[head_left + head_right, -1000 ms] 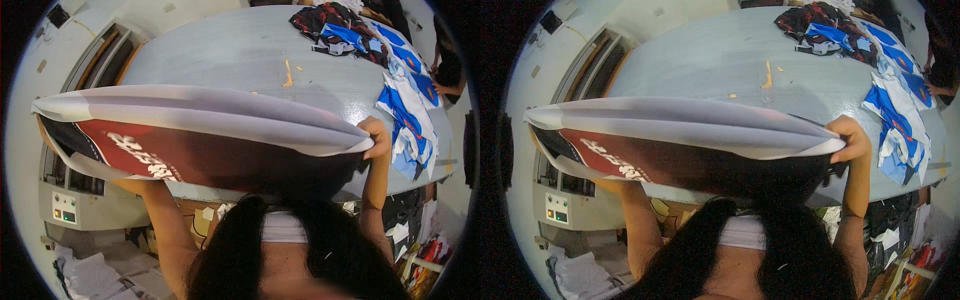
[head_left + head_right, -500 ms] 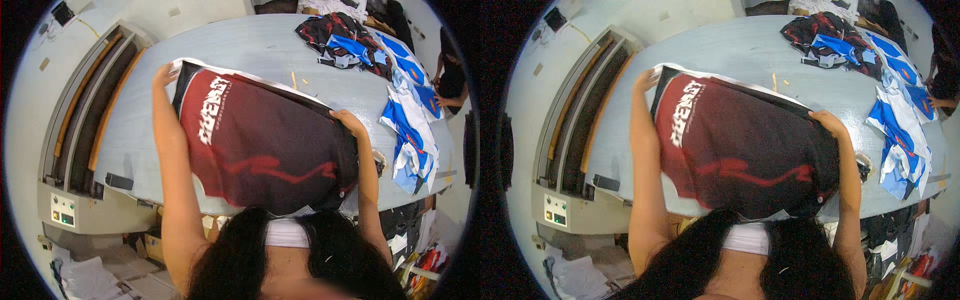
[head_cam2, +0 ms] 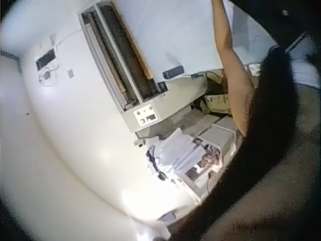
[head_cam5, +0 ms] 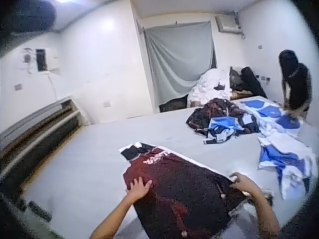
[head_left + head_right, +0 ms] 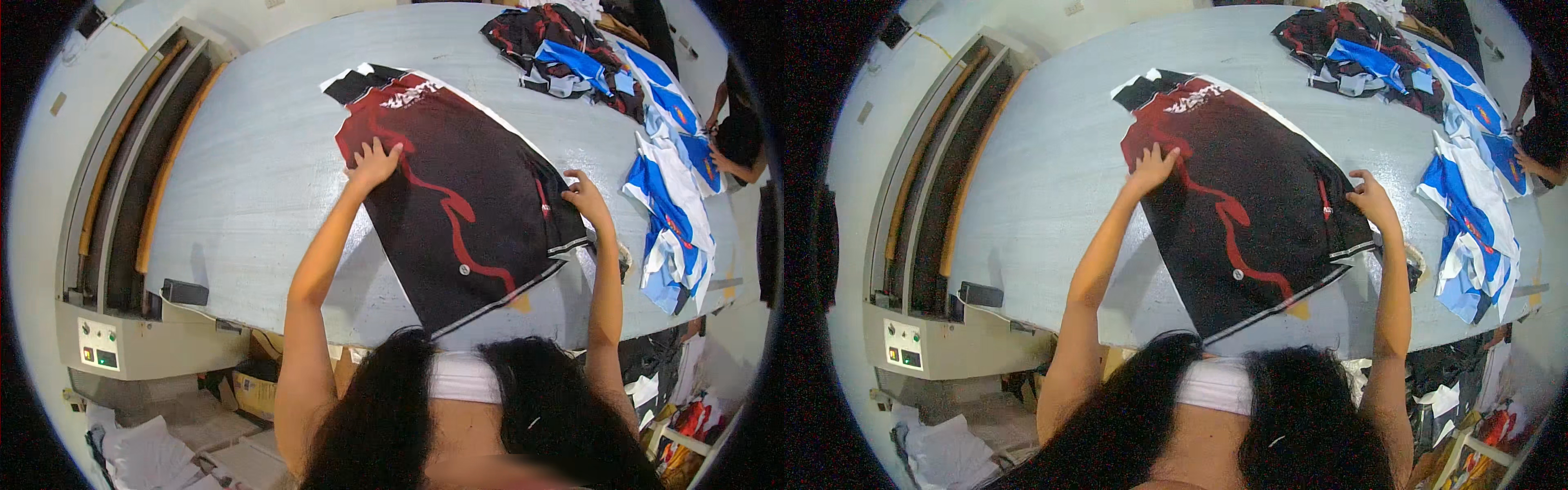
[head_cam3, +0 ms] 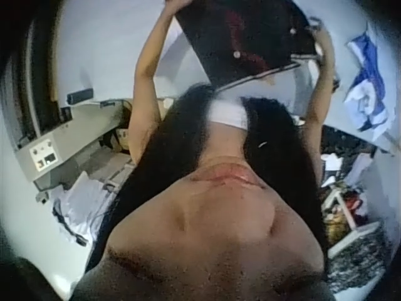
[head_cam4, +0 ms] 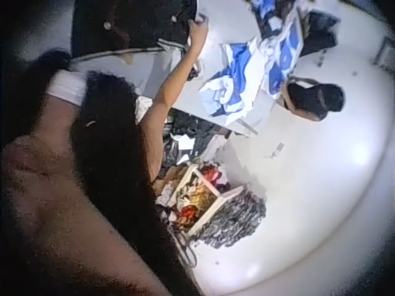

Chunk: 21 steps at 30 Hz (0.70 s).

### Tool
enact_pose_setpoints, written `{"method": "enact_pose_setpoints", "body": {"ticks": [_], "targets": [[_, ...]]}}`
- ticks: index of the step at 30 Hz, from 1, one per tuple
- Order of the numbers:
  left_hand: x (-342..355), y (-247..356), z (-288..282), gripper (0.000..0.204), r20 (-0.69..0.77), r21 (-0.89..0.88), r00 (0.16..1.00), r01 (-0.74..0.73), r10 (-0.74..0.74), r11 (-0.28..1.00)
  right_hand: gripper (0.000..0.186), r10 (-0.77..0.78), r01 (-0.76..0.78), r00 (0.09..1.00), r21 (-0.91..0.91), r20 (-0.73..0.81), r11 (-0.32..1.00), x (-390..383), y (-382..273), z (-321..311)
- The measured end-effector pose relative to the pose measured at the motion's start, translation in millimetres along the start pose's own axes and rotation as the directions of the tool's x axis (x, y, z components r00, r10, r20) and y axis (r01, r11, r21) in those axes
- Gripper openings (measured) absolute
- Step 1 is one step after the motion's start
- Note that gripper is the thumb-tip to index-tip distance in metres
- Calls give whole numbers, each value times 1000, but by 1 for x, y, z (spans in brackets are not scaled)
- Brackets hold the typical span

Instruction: Cutting out jersey panels from fabric with large scissors in a garment workshop.

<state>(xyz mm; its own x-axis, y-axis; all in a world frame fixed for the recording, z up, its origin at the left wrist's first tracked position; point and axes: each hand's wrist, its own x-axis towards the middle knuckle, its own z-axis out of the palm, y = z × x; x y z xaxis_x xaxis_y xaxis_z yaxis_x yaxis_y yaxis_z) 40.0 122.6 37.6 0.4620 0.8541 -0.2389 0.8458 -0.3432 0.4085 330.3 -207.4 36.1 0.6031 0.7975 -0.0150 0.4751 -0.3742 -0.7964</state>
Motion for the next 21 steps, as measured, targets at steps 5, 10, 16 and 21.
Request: {"method": "enact_pose_setpoints", "body": {"ticks": [5,10,16,21], "targets": [[-11,-90,-5,75,-335,182,942,30,34,983,41,-38,-24,959,214,280,976,-26,-77,20],[-22,-174,-44,70,-508,290,861,204,-31,935,23,-105,75,963,129,249,989,-43,-78,56],[-124,-112,-81,77,215,355,962,82,-167,931,32,-524,551,833,-200,178,810,-77,-113,95],[-218,-59,-50,84,479,352,873,-289,94,890,38,-565,627,779,-353,272,694,-89,-100,104]]}}
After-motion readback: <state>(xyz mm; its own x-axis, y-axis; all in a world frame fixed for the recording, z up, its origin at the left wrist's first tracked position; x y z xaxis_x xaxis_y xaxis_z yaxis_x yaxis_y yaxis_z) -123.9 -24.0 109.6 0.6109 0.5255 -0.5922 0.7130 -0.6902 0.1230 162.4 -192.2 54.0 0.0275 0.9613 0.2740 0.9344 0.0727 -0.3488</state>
